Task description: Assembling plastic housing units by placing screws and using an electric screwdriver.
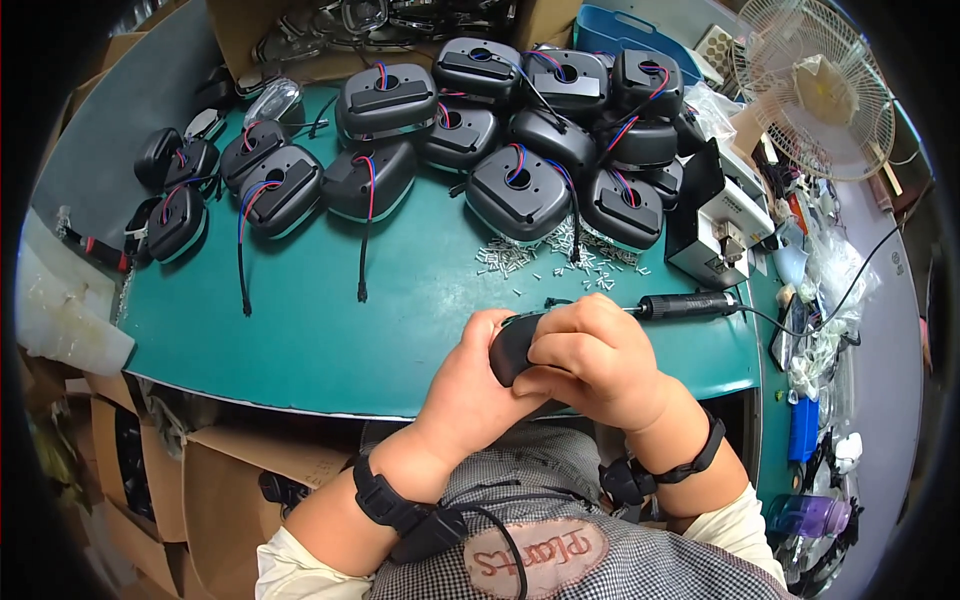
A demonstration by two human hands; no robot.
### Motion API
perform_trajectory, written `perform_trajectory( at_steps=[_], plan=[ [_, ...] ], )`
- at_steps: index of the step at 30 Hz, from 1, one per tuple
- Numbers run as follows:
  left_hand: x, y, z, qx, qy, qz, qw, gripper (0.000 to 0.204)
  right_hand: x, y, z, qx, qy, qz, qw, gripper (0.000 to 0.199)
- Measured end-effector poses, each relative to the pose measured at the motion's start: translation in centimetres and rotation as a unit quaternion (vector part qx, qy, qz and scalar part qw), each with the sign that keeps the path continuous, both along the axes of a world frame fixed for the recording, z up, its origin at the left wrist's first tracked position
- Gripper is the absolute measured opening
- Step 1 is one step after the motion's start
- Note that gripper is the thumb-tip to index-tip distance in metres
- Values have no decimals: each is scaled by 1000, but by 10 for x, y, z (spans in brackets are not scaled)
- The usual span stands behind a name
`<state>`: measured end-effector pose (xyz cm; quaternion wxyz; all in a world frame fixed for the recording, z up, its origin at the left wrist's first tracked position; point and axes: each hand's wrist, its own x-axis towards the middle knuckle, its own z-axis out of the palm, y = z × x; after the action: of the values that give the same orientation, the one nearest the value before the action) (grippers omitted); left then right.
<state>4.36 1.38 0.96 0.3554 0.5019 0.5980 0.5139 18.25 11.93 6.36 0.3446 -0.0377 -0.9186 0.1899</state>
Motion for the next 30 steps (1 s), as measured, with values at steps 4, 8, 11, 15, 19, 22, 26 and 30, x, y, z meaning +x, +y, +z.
perform_trajectory(
  at_steps=[4,8,11,15,19,22,26,30],
  plan=[
    [0,1,8,-57,-69,-15,996,63,12,2,-3,-22,34,-37,998,40],
    [-2,3,5,-58,-228,-33,971,58,40,13,4,-17,79,-159,984,44],
    [-4,4,2,-58,-254,-50,964,65,69,26,-3,-69,159,-263,949,33],
    [0,1,3,-58,-275,-48,959,65,112,42,-14,-161,151,-402,889,19],
    [1,5,2,-67,-259,-57,962,68,144,53,-26,-171,-76,-538,822,33],
    [7,11,2,-36,-217,-27,975,70,149,60,-40,-261,-179,-554,770,55],
    [8,17,6,-56,-186,-33,980,68,133,66,-50,-287,-215,-536,765,61],
    [6,20,4,-71,-155,2,985,60,131,65,-58,-315,-120,-563,755,53]
  ],
)
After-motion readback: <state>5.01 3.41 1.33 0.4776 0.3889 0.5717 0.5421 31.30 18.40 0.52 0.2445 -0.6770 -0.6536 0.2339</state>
